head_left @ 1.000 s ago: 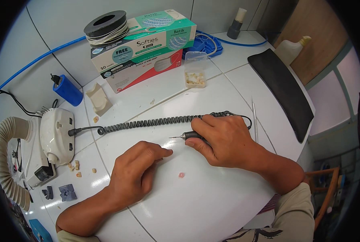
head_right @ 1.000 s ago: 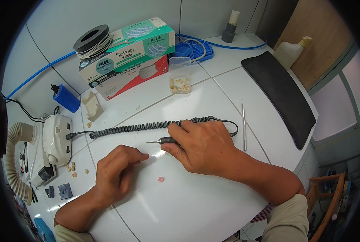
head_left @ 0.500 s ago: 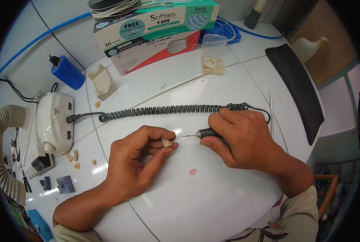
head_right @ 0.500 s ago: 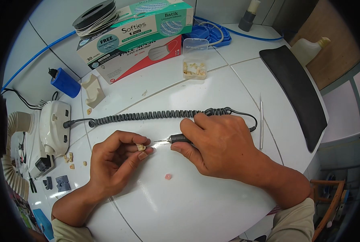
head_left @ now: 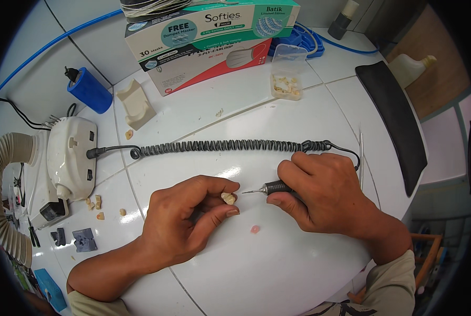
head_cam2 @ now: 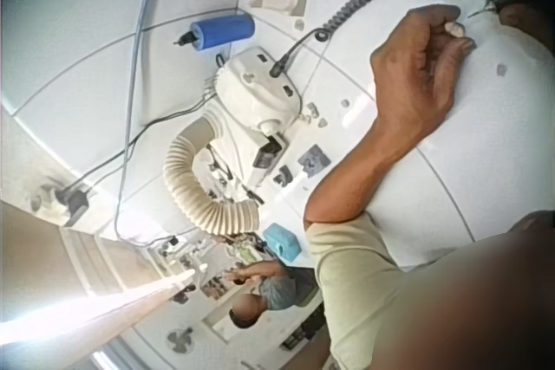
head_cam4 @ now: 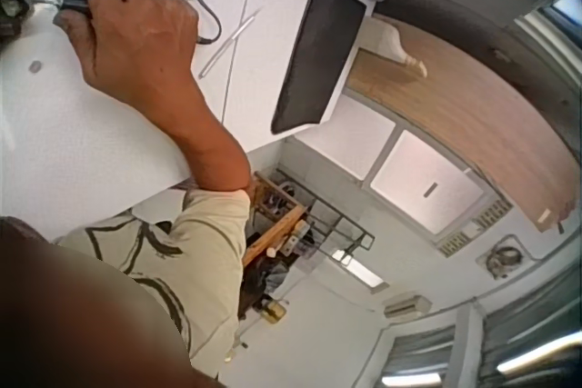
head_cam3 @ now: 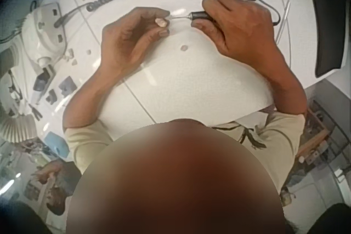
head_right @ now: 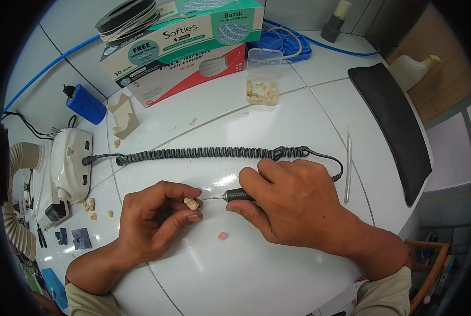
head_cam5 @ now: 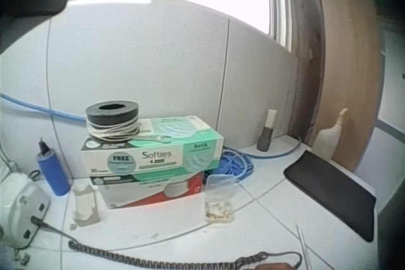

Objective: Polishing a dental prosthesis using a micro motor and a small carving tool.

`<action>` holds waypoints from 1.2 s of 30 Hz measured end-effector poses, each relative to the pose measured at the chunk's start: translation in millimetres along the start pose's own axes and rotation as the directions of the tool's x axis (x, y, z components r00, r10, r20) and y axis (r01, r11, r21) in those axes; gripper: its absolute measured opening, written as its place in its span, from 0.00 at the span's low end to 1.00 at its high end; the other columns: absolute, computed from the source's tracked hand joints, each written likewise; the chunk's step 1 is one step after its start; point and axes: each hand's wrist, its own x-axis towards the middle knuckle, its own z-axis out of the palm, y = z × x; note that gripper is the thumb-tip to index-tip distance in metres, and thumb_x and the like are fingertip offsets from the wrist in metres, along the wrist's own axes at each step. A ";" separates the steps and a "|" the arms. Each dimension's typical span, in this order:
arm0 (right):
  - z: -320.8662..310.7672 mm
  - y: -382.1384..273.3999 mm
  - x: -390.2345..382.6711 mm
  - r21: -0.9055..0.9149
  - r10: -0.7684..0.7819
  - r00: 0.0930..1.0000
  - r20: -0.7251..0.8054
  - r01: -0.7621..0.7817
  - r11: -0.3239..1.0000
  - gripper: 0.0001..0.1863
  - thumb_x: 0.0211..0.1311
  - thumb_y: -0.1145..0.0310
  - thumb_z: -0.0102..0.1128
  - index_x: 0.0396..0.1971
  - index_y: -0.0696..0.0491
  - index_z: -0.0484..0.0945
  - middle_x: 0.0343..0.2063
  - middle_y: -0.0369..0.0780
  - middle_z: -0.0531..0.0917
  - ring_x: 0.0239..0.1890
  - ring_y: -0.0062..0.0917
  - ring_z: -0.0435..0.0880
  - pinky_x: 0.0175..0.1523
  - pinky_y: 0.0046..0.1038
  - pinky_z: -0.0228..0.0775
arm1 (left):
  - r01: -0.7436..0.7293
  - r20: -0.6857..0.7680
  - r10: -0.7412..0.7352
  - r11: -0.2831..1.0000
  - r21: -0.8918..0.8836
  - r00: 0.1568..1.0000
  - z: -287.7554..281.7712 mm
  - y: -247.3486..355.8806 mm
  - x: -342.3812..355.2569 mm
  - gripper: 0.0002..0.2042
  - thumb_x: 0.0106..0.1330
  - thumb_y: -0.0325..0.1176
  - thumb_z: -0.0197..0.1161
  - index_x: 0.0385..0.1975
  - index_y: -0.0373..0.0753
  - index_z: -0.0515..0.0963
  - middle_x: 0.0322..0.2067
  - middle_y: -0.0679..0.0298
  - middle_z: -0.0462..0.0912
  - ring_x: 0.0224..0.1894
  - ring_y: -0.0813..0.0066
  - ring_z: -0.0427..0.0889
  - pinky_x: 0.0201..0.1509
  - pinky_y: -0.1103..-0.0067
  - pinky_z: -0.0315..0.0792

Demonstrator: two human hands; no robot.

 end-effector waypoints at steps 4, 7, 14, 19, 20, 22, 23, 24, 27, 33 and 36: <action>0.0 0.4 0.8 0.005 -0.003 1.000 0.008 0.003 1.000 0.21 0.74 0.47 0.69 0.33 0.50 0.79 0.23 0.36 0.75 0.17 0.29 0.78 0.24 0.33 0.67 | -0.070 -0.037 0.071 0.997 0.022 0.997 2.6 -2.3 0.7 0.12 0.71 0.23 0.74 0.53 0.33 0.85 0.43 0.55 0.93 0.40 0.69 0.95 0.46 0.77 0.89; 0.9 0.0 0.5 -0.011 -0.022 1.000 0.008 0.022 1.000 0.21 0.74 0.47 0.69 0.32 0.50 0.79 0.23 0.36 0.75 0.17 0.28 0.77 0.24 0.33 0.67 | -0.079 -0.049 0.080 0.997 0.007 0.996 3.9 -4.4 -0.2 0.12 0.71 0.22 0.74 0.52 0.32 0.85 0.43 0.55 0.93 0.41 0.69 0.95 0.46 0.77 0.89; 0.5 -6.7 -1.0 -0.006 -0.030 0.999 0.037 0.030 1.000 0.21 0.74 0.46 0.69 0.33 0.50 0.79 0.23 0.36 0.74 0.17 0.27 0.77 0.23 0.32 0.66 | -0.048 0.020 0.048 0.999 -0.009 0.999 -1.1 4.2 0.7 0.11 0.72 0.16 0.69 0.52 0.26 0.81 0.45 0.50 0.93 0.51 0.66 0.94 0.57 0.76 0.88; 1.0 -8.2 -0.8 -0.017 -0.023 0.999 0.039 0.024 1.000 0.21 0.74 0.46 0.69 0.33 0.50 0.79 0.23 0.36 0.74 0.17 0.27 0.77 0.23 0.31 0.66 | -0.067 0.024 0.067 0.998 -0.014 0.997 -1.7 0.0 -0.4 0.10 0.72 0.16 0.69 0.50 0.27 0.79 0.46 0.50 0.93 0.50 0.67 0.95 0.56 0.76 0.88; 1.5 -8.5 -0.9 -0.015 -0.021 0.999 0.039 0.022 1.000 0.21 0.74 0.46 0.69 0.33 0.50 0.79 0.23 0.36 0.74 0.17 0.27 0.77 0.23 0.31 0.66 | -0.080 0.026 0.081 0.997 -0.008 0.996 -1.8 -0.7 -0.7 0.10 0.72 0.16 0.69 0.49 0.27 0.79 0.45 0.50 0.93 0.50 0.67 0.95 0.55 0.76 0.88; 2.2 -8.8 -1.0 -0.019 -0.031 0.999 0.019 0.031 0.999 0.21 0.74 0.46 0.70 0.33 0.50 0.79 0.23 0.36 0.74 0.17 0.28 0.77 0.24 0.31 0.66 | -0.085 0.019 0.085 0.996 -0.012 0.996 -1.5 0.0 -1.0 0.09 0.72 0.16 0.69 0.49 0.27 0.80 0.45 0.50 0.93 0.49 0.67 0.95 0.55 0.77 0.88; 2.1 -9.1 -1.2 -0.020 -0.029 0.999 0.019 0.029 0.999 0.21 0.74 0.46 0.70 0.33 0.50 0.79 0.23 0.36 0.74 0.17 0.28 0.77 0.24 0.31 0.66 | -0.091 0.011 0.091 0.996 -0.015 0.996 -1.3 0.2 -1.1 0.09 0.72 0.16 0.69 0.48 0.27 0.80 0.44 0.51 0.93 0.48 0.68 0.95 0.54 0.77 0.88; 1.8 -9.6 -1.3 -0.024 -0.028 0.999 0.023 0.028 0.999 0.21 0.74 0.46 0.70 0.33 0.50 0.79 0.23 0.36 0.75 0.17 0.28 0.77 0.24 0.32 0.67 | -0.092 0.013 0.092 0.996 -0.016 0.996 -1.4 -0.1 -1.0 0.09 0.72 0.16 0.69 0.48 0.27 0.80 0.44 0.51 0.93 0.48 0.68 0.95 0.54 0.77 0.88; 2.1 -9.3 -1.1 -0.025 -0.029 0.999 0.023 0.030 0.999 0.21 0.73 0.47 0.70 0.32 0.50 0.78 0.23 0.36 0.75 0.17 0.28 0.78 0.25 0.32 0.67 | -0.096 0.023 0.096 0.995 -0.003 0.995 -1.7 -0.4 -0.5 0.07 0.72 0.17 0.69 0.47 0.27 0.81 0.42 0.52 0.94 0.47 0.69 0.95 0.53 0.78 0.88; 2.3 -9.6 -1.2 -0.015 -0.024 1.000 0.017 0.024 1.000 0.22 0.73 0.47 0.70 0.31 0.50 0.78 0.22 0.36 0.74 0.17 0.28 0.77 0.24 0.32 0.66 | -0.064 0.005 0.064 0.998 -0.002 0.998 -0.9 1.7 -1.6 0.07 0.72 0.17 0.71 0.46 0.27 0.83 0.41 0.52 0.94 0.45 0.70 0.95 0.52 0.78 0.88; 2.3 -9.5 -1.5 -0.015 -0.016 1.000 0.024 0.017 1.000 0.22 0.73 0.46 0.70 0.31 0.50 0.78 0.22 0.36 0.74 0.16 0.28 0.76 0.23 0.32 0.66 | -0.069 0.004 0.069 0.998 0.003 0.998 0.0 -0.4 -1.7 0.07 0.71 0.17 0.71 0.46 0.27 0.83 0.40 0.53 0.94 0.45 0.70 0.95 0.52 0.78 0.88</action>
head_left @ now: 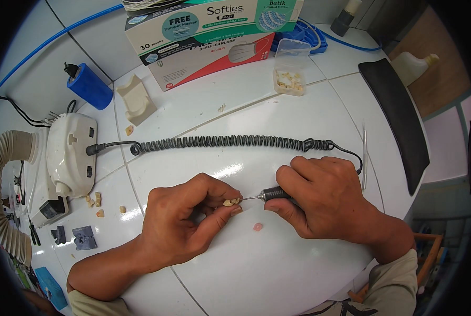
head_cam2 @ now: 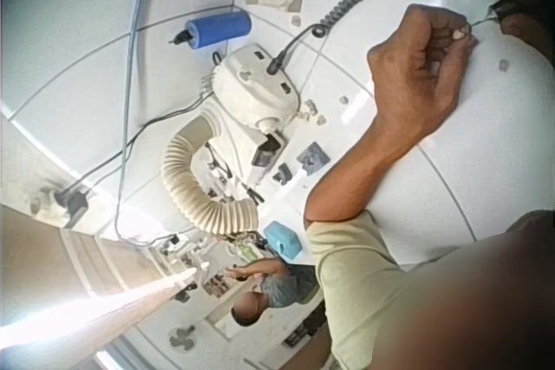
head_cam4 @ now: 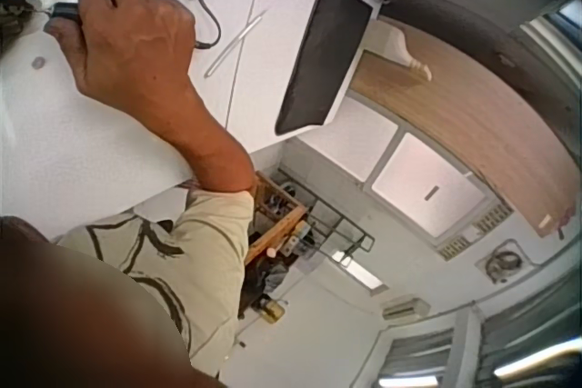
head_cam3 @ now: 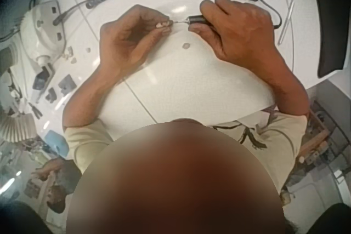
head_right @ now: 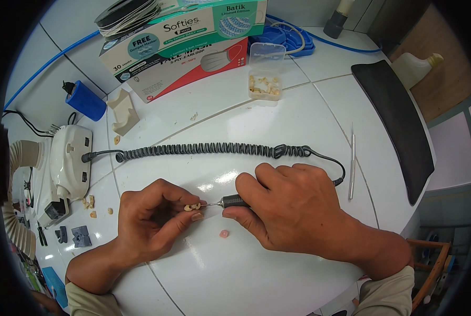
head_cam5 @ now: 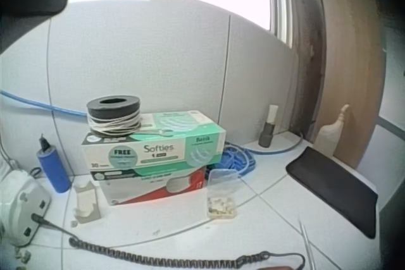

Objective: Polishing a dental prosthesis using a micro motor and a small carving tool.

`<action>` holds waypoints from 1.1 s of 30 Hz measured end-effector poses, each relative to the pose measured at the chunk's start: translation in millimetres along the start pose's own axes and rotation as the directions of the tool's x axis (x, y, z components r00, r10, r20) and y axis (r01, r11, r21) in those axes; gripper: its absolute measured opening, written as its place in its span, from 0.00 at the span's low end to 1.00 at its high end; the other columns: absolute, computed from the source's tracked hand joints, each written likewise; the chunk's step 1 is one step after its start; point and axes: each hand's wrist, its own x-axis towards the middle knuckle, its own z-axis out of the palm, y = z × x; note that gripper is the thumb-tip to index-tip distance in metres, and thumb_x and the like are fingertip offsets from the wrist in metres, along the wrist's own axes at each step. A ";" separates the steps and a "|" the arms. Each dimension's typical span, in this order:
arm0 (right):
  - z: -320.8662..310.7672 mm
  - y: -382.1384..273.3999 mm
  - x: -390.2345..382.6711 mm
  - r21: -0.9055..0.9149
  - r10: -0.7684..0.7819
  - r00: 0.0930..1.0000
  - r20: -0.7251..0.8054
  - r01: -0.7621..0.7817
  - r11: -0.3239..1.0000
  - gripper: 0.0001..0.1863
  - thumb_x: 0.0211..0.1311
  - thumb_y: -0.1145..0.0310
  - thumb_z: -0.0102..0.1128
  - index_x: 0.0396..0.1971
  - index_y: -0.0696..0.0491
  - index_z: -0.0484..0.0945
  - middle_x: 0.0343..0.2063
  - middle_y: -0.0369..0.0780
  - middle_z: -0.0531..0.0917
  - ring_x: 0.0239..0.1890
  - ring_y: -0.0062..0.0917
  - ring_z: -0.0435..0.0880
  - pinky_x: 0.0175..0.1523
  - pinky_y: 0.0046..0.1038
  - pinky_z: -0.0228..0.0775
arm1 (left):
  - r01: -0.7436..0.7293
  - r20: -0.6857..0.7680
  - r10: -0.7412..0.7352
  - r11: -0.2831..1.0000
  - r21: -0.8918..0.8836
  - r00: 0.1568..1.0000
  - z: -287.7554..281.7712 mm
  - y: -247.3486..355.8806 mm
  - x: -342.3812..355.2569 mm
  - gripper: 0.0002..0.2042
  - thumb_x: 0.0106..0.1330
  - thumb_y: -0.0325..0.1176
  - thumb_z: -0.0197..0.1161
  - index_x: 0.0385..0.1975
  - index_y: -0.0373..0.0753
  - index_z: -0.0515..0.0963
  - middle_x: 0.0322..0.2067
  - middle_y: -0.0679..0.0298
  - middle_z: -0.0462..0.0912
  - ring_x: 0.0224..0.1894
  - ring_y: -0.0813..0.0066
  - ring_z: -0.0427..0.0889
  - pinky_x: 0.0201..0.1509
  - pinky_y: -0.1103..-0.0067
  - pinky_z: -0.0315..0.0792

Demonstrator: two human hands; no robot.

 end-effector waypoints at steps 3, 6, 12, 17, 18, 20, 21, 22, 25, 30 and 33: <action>0.6 -0.3 0.2 0.001 -0.002 1.000 -0.006 0.002 1.000 0.22 0.74 0.46 0.70 0.30 0.50 0.78 0.22 0.36 0.74 0.16 0.27 0.76 0.23 0.31 0.66 | 0.008 -0.046 -0.009 1.000 -0.029 0.999 2.8 -4.4 -2.4 0.07 0.70 0.23 0.75 0.45 0.34 0.86 0.38 0.59 0.94 0.37 0.73 0.94 0.44 0.79 0.89; 0.5 -1.0 0.4 -0.010 -0.013 1.000 -0.010 0.013 1.000 0.22 0.74 0.46 0.69 0.30 0.49 0.78 0.22 0.36 0.74 0.17 0.27 0.76 0.24 0.31 0.66 | 0.016 -0.056 -0.017 1.000 -0.026 0.998 2.4 -2.3 -1.9 0.08 0.69 0.23 0.76 0.45 0.34 0.88 0.38 0.59 0.94 0.37 0.73 0.94 0.43 0.80 0.88; -0.4 -3.7 -0.5 -0.033 -0.016 1.000 0.015 0.016 0.999 0.22 0.74 0.46 0.69 0.30 0.48 0.78 0.23 0.36 0.74 0.18 0.27 0.77 0.25 0.31 0.67 | -0.021 0.032 0.019 0.998 0.063 0.999 -3.6 5.5 2.6 0.08 0.70 0.17 0.72 0.46 0.25 0.87 0.39 0.52 0.94 0.43 0.70 0.95 0.51 0.77 0.89; 0.8 -5.1 -1.4 -0.027 -0.009 1.000 0.003 0.009 1.000 0.22 0.73 0.46 0.69 0.30 0.48 0.79 0.23 0.36 0.74 0.18 0.27 0.77 0.25 0.31 0.67 | -0.015 0.008 0.015 1.000 -0.018 1.000 -0.9 5.1 2.1 0.08 0.68 0.17 0.72 0.46 0.26 0.87 0.38 0.53 0.93 0.42 0.71 0.95 0.49 0.79 0.88; 0.6 -5.9 -1.6 -0.026 -0.004 1.000 0.003 0.004 1.000 0.22 0.73 0.46 0.69 0.30 0.48 0.79 0.23 0.36 0.74 0.18 0.27 0.77 0.25 0.31 0.67 | -0.016 0.009 0.016 1.000 -0.019 1.000 -1.1 5.3 2.2 0.08 0.68 0.17 0.72 0.46 0.26 0.87 0.38 0.53 0.93 0.42 0.71 0.95 0.49 0.79 0.88; 1.7 -5.5 -1.3 -0.021 -0.002 1.000 0.002 0.002 1.000 0.22 0.73 0.46 0.70 0.30 0.48 0.78 0.23 0.36 0.74 0.18 0.27 0.77 0.25 0.31 0.67 | -0.032 0.015 0.032 0.999 0.011 0.999 -2.7 5.8 2.0 0.07 0.69 0.17 0.72 0.44 0.27 0.86 0.38 0.54 0.93 0.42 0.71 0.95 0.48 0.79 0.87; 2.2 -5.0 -1.1 -0.015 0.000 1.000 0.000 0.000 1.000 0.22 0.73 0.46 0.70 0.30 0.48 0.79 0.23 0.36 0.74 0.18 0.27 0.77 0.25 0.31 0.67 | -0.030 0.014 0.030 0.999 0.012 0.999 -3.2 6.1 1.9 0.07 0.69 0.17 0.72 0.44 0.27 0.86 0.38 0.54 0.93 0.42 0.71 0.95 0.48 0.79 0.87; 1.7 -5.0 -1.4 -0.012 0.005 1.000 -0.002 -0.005 1.000 0.22 0.73 0.46 0.70 0.29 0.48 0.79 0.23 0.36 0.74 0.18 0.27 0.77 0.25 0.31 0.67 | -0.023 0.021 0.023 1.000 0.016 1.000 -3.5 6.4 2.2 0.07 0.69 0.17 0.72 0.44 0.28 0.86 0.38 0.54 0.94 0.42 0.71 0.95 0.49 0.79 0.88; 2.1 -5.5 -1.6 -0.019 0.002 1.000 -0.004 -0.002 1.000 0.21 0.73 0.46 0.70 0.30 0.48 0.79 0.23 0.36 0.74 0.17 0.27 0.77 0.25 0.32 0.67 | -0.040 0.032 0.039 0.999 0.027 0.999 -3.1 4.2 2.4 0.07 0.69 0.16 0.72 0.43 0.29 0.85 0.38 0.54 0.94 0.42 0.69 0.95 0.49 0.78 0.88; -0.1 -5.9 -1.3 -0.009 0.007 1.000 0.005 -0.007 1.000 0.21 0.73 0.46 0.70 0.30 0.48 0.79 0.23 0.36 0.75 0.17 0.28 0.77 0.25 0.32 0.68 | -0.075 0.032 0.074 0.997 0.018 0.997 -2.2 1.9 1.5 0.07 0.68 0.15 0.72 0.43 0.28 0.84 0.39 0.54 0.94 0.43 0.67 0.96 0.50 0.77 0.88; 0.6 -6.0 -0.1 0.002 0.018 1.000 0.013 -0.018 1.000 0.21 0.73 0.47 0.70 0.30 0.48 0.80 0.23 0.36 0.75 0.17 0.28 0.78 0.25 0.33 0.69 | -0.079 0.026 0.078 0.996 0.039 0.997 -2.7 1.8 1.5 0.06 0.69 0.15 0.71 0.43 0.28 0.83 0.39 0.54 0.94 0.43 0.68 0.96 0.50 0.77 0.88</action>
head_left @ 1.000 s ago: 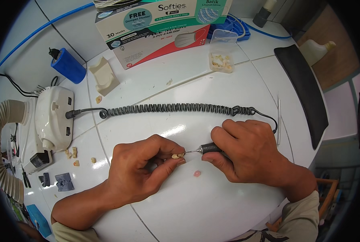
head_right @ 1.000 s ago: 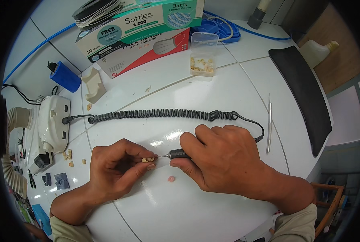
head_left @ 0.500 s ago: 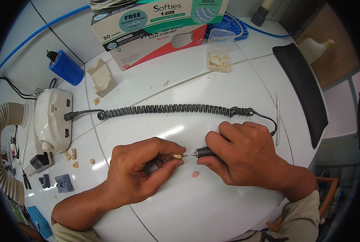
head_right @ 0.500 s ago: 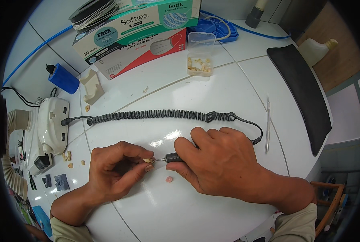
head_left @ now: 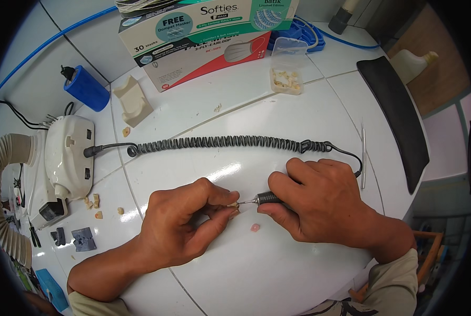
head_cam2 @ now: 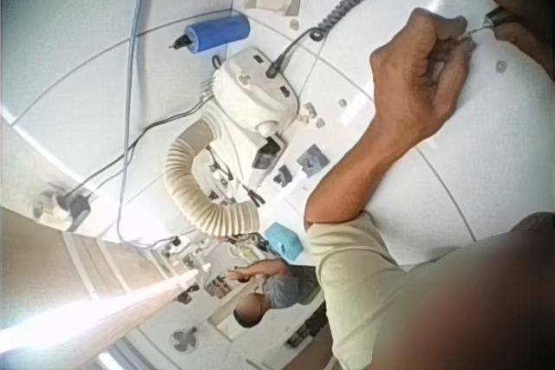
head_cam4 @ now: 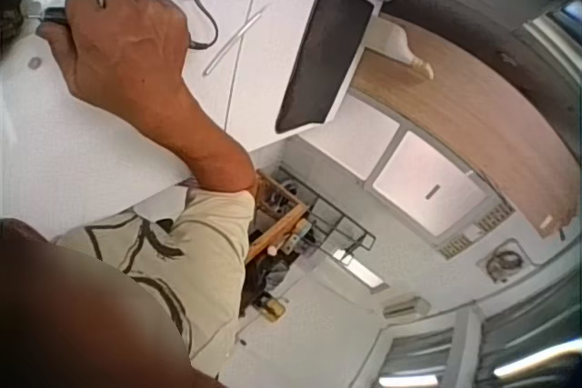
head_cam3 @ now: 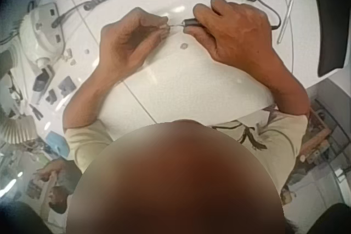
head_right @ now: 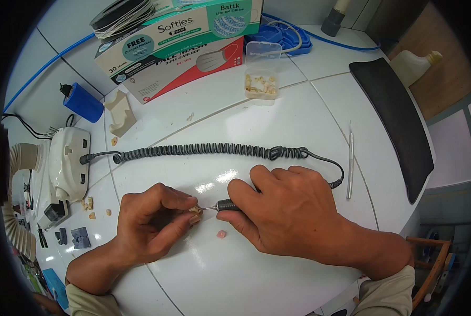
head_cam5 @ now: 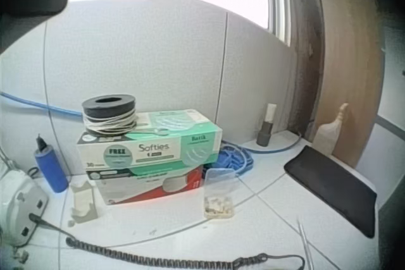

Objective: Polishing a dental prosthesis using a micro motor and a small carving tool.

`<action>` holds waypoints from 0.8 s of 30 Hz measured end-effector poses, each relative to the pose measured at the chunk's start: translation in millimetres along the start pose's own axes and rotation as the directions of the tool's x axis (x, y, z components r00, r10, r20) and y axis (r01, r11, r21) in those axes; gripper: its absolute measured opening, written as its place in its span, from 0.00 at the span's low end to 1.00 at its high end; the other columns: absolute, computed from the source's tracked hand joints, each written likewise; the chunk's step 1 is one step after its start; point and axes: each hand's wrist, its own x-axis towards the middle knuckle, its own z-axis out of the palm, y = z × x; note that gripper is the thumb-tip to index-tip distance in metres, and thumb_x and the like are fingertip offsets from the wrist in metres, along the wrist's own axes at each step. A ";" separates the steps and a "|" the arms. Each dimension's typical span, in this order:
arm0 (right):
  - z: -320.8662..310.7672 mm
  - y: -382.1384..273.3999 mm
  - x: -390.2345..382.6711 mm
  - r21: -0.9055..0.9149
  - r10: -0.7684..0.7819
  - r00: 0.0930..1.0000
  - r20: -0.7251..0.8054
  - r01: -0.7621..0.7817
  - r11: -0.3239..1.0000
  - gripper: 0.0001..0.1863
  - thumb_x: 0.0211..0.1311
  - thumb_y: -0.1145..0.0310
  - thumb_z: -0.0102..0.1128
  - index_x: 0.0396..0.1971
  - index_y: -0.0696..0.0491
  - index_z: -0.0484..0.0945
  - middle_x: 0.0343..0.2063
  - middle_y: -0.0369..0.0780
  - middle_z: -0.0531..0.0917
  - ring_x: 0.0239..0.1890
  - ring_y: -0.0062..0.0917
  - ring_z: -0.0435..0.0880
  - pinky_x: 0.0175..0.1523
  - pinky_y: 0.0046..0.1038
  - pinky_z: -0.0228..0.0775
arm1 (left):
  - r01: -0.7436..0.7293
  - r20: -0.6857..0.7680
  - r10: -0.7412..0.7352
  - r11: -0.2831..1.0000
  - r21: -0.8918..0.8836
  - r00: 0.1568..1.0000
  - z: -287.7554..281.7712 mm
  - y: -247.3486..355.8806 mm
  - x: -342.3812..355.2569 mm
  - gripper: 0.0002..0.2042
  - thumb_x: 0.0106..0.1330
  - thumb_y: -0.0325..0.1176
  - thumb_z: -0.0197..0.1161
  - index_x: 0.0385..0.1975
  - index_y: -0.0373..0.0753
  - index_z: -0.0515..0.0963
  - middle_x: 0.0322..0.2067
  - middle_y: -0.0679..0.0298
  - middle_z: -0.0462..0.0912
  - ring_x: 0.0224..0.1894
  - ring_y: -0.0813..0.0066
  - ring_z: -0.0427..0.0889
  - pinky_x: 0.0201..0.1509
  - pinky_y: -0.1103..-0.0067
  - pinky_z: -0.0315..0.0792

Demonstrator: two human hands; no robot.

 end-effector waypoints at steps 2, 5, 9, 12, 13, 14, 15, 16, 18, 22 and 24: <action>-0.6 -0.1 0.0 -0.002 0.005 1.000 -0.002 -0.005 1.000 0.20 0.73 0.47 0.70 0.30 0.48 0.80 0.23 0.37 0.75 0.17 0.28 0.78 0.25 0.33 0.69 | 0.035 0.001 -0.035 0.999 -0.034 0.999 0.9 0.2 -0.4 0.07 0.69 0.15 0.71 0.43 0.27 0.82 0.39 0.54 0.93 0.44 0.69 0.95 0.50 0.78 0.88; -2.9 0.4 -0.2 0.010 -0.003 1.000 0.013 0.003 1.000 0.20 0.73 0.47 0.70 0.30 0.48 0.80 0.23 0.37 0.75 0.17 0.28 0.79 0.24 0.33 0.69 | 0.016 0.004 -0.016 0.999 -0.029 1.000 1.2 -0.9 -0.8 0.07 0.69 0.15 0.71 0.43 0.27 0.82 0.40 0.54 0.93 0.44 0.69 0.95 0.49 0.78 0.88; -2.8 0.2 0.5 0.020 0.011 1.000 0.026 -0.012 1.000 0.20 0.73 0.48 0.70 0.30 0.48 0.80 0.23 0.37 0.75 0.17 0.29 0.78 0.23 0.33 0.68 | 0.017 -0.005 -0.017 1.000 -0.010 1.000 1.0 -2.5 -1.9 0.07 0.69 0.15 0.72 0.43 0.27 0.82 0.40 0.53 0.93 0.44 0.70 0.95 0.50 0.78 0.87; -1.8 0.6 -0.1 0.016 0.005 1.000 0.009 -0.005 1.000 0.20 0.73 0.48 0.71 0.30 0.48 0.80 0.23 0.37 0.75 0.17 0.29 0.78 0.23 0.33 0.68 | 0.011 -0.018 -0.011 1.000 -0.016 1.000 1.4 -4.2 -2.1 0.08 0.68 0.20 0.75 0.43 0.30 0.82 0.42 0.53 0.93 0.42 0.64 0.96 0.47 0.76 0.90; -1.7 0.6 -0.2 0.019 0.009 1.000 0.009 -0.009 1.000 0.20 0.72 0.48 0.71 0.29 0.48 0.80 0.23 0.37 0.75 0.17 0.29 0.78 0.23 0.33 0.68 | 0.023 -0.004 -0.023 1.000 -0.019 1.000 0.9 -2.6 -2.0 0.08 0.68 0.17 0.73 0.43 0.28 0.82 0.41 0.53 0.93 0.43 0.67 0.95 0.49 0.77 0.89; -1.9 0.5 -0.1 0.020 0.009 1.000 0.009 -0.009 1.000 0.20 0.72 0.48 0.71 0.29 0.48 0.80 0.23 0.37 0.75 0.17 0.29 0.78 0.23 0.33 0.68 | 0.035 0.009 -0.035 0.999 -0.021 0.999 0.6 -1.7 -2.0 0.07 0.69 0.15 0.71 0.43 0.27 0.81 0.41 0.53 0.92 0.44 0.70 0.95 0.50 0.78 0.87; -2.3 0.3 0.0 0.018 0.014 1.000 0.010 -0.014 1.000 0.20 0.72 0.48 0.71 0.30 0.48 0.80 0.23 0.37 0.75 0.17 0.29 0.78 0.23 0.33 0.68 | 0.036 0.009 -0.036 0.999 -0.021 0.999 1.0 -2.5 -2.2 0.07 0.69 0.15 0.71 0.43 0.27 0.81 0.41 0.53 0.92 0.44 0.70 0.95 0.50 0.78 0.87; -2.6 0.1 0.1 0.017 0.019 1.000 0.011 -0.019 1.000 0.20 0.72 0.48 0.71 0.30 0.48 0.80 0.23 0.37 0.75 0.17 0.29 0.78 0.23 0.33 0.68 | 0.046 -0.002 -0.046 0.998 -0.034 0.999 1.6 -3.7 -2.6 0.07 0.69 0.17 0.72 0.43 0.29 0.82 0.41 0.53 0.93 0.44 0.67 0.95 0.49 0.77 0.89; -1.3 0.3 -0.4 0.014 0.012 1.000 0.004 -0.012 1.000 0.20 0.73 0.48 0.71 0.30 0.48 0.80 0.23 0.37 0.75 0.17 0.29 0.78 0.24 0.33 0.68 | 0.058 -0.013 -0.058 0.997 -0.047 0.998 1.9 -4.0 -2.8 0.08 0.68 0.20 0.74 0.42 0.30 0.82 0.42 0.53 0.93 0.43 0.63 0.96 0.48 0.76 0.90; -0.4 1.0 -0.5 0.006 -0.005 1.000 -0.007 0.005 1.000 0.20 0.73 0.47 0.70 0.30 0.47 0.80 0.23 0.37 0.75 0.17 0.29 0.78 0.24 0.32 0.68 | 0.079 0.005 -0.079 0.995 -0.055 0.997 1.4 -2.4 -1.5 0.07 0.70 0.20 0.73 0.42 0.30 0.81 0.42 0.52 0.93 0.45 0.62 0.96 0.49 0.75 0.90; -1.0 0.7 -0.6 0.008 -0.004 1.000 -0.003 0.004 1.000 0.20 0.74 0.47 0.70 0.30 0.47 0.80 0.23 0.37 0.75 0.17 0.29 0.78 0.24 0.32 0.68 | 0.094 0.008 -0.093 0.994 -0.060 0.996 1.4 -0.9 -2.1 0.07 0.70 0.20 0.73 0.41 0.30 0.81 0.42 0.51 0.93 0.45 0.62 0.96 0.49 0.74 0.90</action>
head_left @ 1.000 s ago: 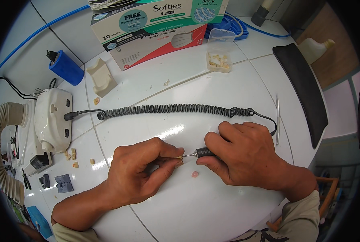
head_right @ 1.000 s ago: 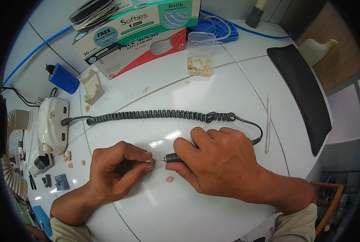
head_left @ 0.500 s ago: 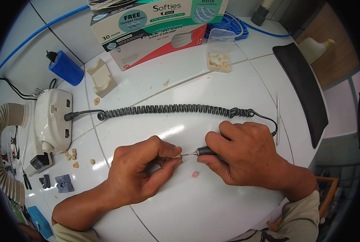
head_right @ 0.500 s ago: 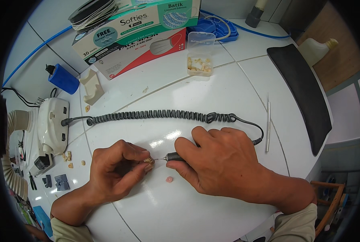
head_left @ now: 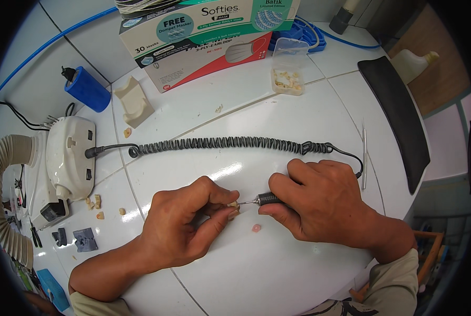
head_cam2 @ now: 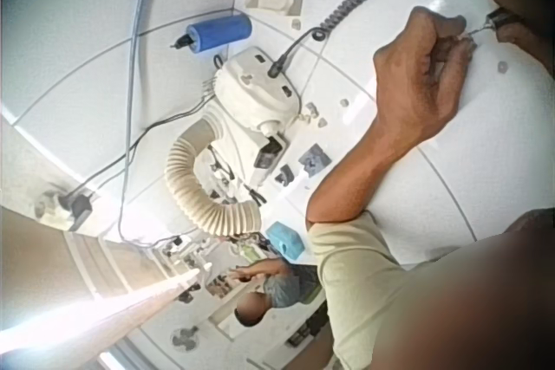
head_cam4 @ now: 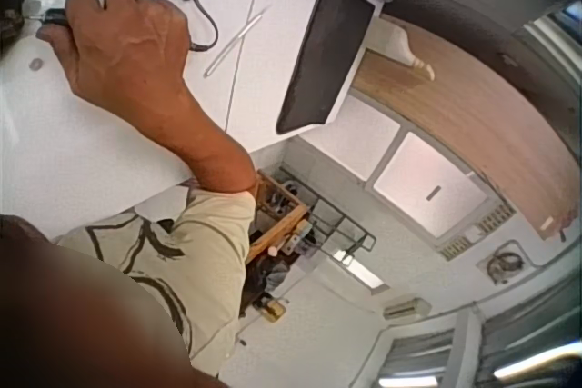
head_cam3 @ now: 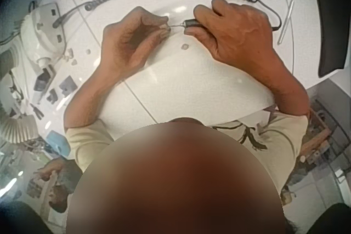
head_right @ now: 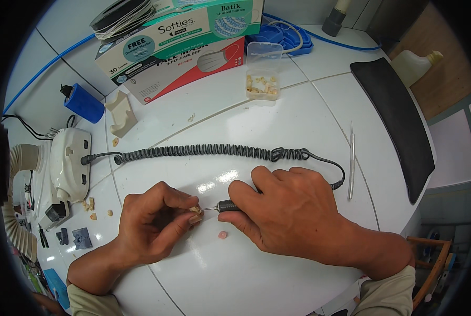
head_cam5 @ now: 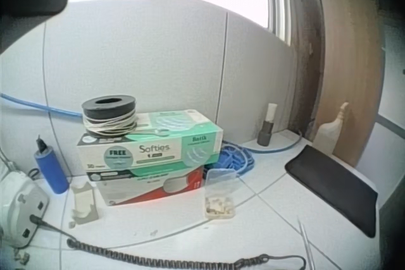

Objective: Polishing a dental prosthesis using a micro motor and a small carving tool.

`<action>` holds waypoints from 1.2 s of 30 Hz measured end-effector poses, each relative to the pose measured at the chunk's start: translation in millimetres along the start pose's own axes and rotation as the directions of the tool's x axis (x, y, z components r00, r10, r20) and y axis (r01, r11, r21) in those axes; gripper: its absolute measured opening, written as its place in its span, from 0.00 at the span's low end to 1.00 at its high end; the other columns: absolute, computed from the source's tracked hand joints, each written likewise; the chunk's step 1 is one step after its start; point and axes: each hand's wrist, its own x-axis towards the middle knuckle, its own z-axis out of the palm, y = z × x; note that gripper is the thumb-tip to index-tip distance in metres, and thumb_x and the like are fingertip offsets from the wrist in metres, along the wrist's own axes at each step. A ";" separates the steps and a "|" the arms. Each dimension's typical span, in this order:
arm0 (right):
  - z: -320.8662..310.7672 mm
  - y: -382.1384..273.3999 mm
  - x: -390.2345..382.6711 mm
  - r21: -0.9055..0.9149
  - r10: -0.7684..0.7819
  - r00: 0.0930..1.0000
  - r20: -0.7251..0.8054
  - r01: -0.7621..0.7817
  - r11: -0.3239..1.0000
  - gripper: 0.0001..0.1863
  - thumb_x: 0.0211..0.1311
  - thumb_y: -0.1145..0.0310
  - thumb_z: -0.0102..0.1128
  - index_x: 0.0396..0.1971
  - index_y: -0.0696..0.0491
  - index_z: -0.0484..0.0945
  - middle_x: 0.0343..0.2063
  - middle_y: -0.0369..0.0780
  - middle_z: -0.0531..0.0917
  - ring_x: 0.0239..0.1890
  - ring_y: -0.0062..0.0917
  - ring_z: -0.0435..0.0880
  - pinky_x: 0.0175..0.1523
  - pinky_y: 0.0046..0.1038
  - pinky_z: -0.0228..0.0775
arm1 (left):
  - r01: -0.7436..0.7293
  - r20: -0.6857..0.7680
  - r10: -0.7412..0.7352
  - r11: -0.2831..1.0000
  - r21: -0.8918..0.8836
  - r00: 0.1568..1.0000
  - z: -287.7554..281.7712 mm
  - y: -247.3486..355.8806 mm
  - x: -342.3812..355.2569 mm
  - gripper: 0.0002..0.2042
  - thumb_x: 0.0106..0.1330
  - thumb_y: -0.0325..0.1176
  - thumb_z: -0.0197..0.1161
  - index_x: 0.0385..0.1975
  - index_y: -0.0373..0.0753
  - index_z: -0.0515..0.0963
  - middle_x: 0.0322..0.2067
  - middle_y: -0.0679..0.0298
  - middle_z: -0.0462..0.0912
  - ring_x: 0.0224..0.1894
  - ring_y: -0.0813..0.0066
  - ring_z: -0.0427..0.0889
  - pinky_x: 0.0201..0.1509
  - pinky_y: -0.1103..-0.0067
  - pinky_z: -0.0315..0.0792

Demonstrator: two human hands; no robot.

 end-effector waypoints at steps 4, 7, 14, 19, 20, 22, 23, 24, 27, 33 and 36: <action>-1.1 0.8 1.1 0.006 0.002 1.000 0.030 -0.002 1.000 0.21 0.74 0.46 0.69 0.29 0.47 0.80 0.23 0.37 0.75 0.16 0.29 0.78 0.23 0.33 0.68 | -0.020 -0.024 0.020 1.000 0.023 1.000 1.0 -0.9 0.0 0.07 0.69 0.20 0.73 0.41 0.30 0.81 0.42 0.51 0.93 0.43 0.61 0.96 0.47 0.74 0.90; -0.4 1.7 1.1 0.015 0.003 1.000 0.026 -0.003 1.000 0.21 0.75 0.46 0.68 0.29 0.48 0.80 0.22 0.37 0.75 0.16 0.29 0.77 0.22 0.33 0.67 | -0.074 -0.038 0.076 0.996 0.056 0.996 1.6 -4.4 0.9 0.07 0.68 0.19 0.73 0.41 0.30 0.81 0.42 0.51 0.93 0.43 0.60 0.96 0.46 0.74 0.90; 1.5 0.7 0.5 -0.003 -0.002 1.000 -0.016 0.002 1.000 0.21 0.74 0.46 0.69 0.29 0.48 0.80 0.22 0.36 0.75 0.16 0.28 0.77 0.22 0.33 0.67 | -0.117 -0.048 0.121 0.990 0.075 0.992 1.3 -5.5 1.2 0.07 0.67 0.17 0.73 0.40 0.31 0.82 0.42 0.52 0.93 0.44 0.60 0.96 0.46 0.74 0.90; -0.8 0.8 2.0 -0.010 -0.015 1.000 0.018 0.015 1.000 0.21 0.74 0.47 0.69 0.29 0.48 0.79 0.22 0.36 0.75 0.16 0.28 0.78 0.22 0.32 0.67 | -0.111 -0.044 0.114 0.991 0.076 0.993 2.3 -4.2 1.5 0.07 0.66 0.17 0.73 0.40 0.31 0.82 0.42 0.52 0.93 0.44 0.59 0.96 0.46 0.74 0.89; -0.2 0.6 2.0 -0.010 -0.016 1.000 0.017 0.016 1.000 0.21 0.74 0.47 0.69 0.29 0.48 0.79 0.22 0.36 0.75 0.16 0.28 0.78 0.22 0.32 0.67 | -0.108 -0.043 0.112 0.991 0.077 0.993 2.4 -4.3 1.2 0.07 0.66 0.17 0.73 0.40 0.30 0.82 0.42 0.52 0.93 0.44 0.59 0.96 0.47 0.74 0.89; 2.1 0.2 1.3 -0.008 0.002 1.000 0.001 -0.002 1.000 0.21 0.74 0.46 0.69 0.30 0.47 0.80 0.23 0.36 0.75 0.16 0.28 0.78 0.22 0.32 0.67 | -0.110 -0.030 0.113 0.991 0.083 0.993 1.3 -1.0 1.8 0.07 0.67 0.15 0.73 0.39 0.29 0.81 0.41 0.52 0.93 0.45 0.62 0.95 0.48 0.75 0.89; 3.2 0.0 1.0 -0.008 0.001 1.000 0.001 -0.001 1.000 0.21 0.74 0.46 0.69 0.30 0.47 0.80 0.23 0.36 0.75 0.16 0.28 0.78 0.22 0.32 0.67 | -0.112 -0.017 0.114 0.990 0.087 0.993 0.8 0.2 2.3 0.07 0.68 0.14 0.72 0.39 0.28 0.81 0.40 0.51 0.92 0.46 0.65 0.95 0.50 0.76 0.88; 4.5 -0.3 0.7 -0.008 0.001 1.000 -0.012 -0.001 1.000 0.21 0.74 0.46 0.69 0.30 0.47 0.80 0.23 0.36 0.75 0.16 0.28 0.78 0.22 0.32 0.67 | -0.111 -0.018 0.113 0.990 0.088 0.993 0.7 0.4 2.8 0.07 0.68 0.14 0.72 0.39 0.28 0.81 0.40 0.51 0.92 0.46 0.65 0.95 0.50 0.76 0.88; 3.4 -1.3 1.3 -0.018 -0.014 1.000 -0.016 0.013 1.000 0.20 0.74 0.46 0.69 0.30 0.47 0.80 0.23 0.36 0.75 0.16 0.28 0.78 0.23 0.31 0.68 | -0.125 0.000 0.126 0.989 0.080 0.992 0.2 1.0 3.3 0.07 0.67 0.14 0.73 0.38 0.28 0.81 0.40 0.51 0.92 0.46 0.65 0.95 0.49 0.76 0.88; 0.4 -1.1 2.4 0.003 -0.009 1.000 0.026 0.009 1.000 0.20 0.74 0.46 0.69 0.30 0.47 0.80 0.23 0.36 0.75 0.15 0.27 0.78 0.23 0.32 0.68 | -0.089 0.007 0.089 0.993 0.081 0.996 0.0 2.9 2.4 0.06 0.67 0.15 0.73 0.38 0.29 0.82 0.41 0.51 0.93 0.45 0.65 0.95 0.49 0.76 0.88; 2.0 -3.1 0.5 -0.008 0.001 1.000 0.003 -0.001 1.000 0.21 0.74 0.46 0.69 0.29 0.47 0.80 0.23 0.36 0.75 0.14 0.27 0.77 0.22 0.32 0.67 | -0.102 -0.001 0.102 0.992 0.076 0.995 0.0 3.5 3.2 0.06 0.67 0.15 0.73 0.38 0.29 0.82 0.40 0.51 0.93 0.45 0.66 0.95 0.49 0.76 0.88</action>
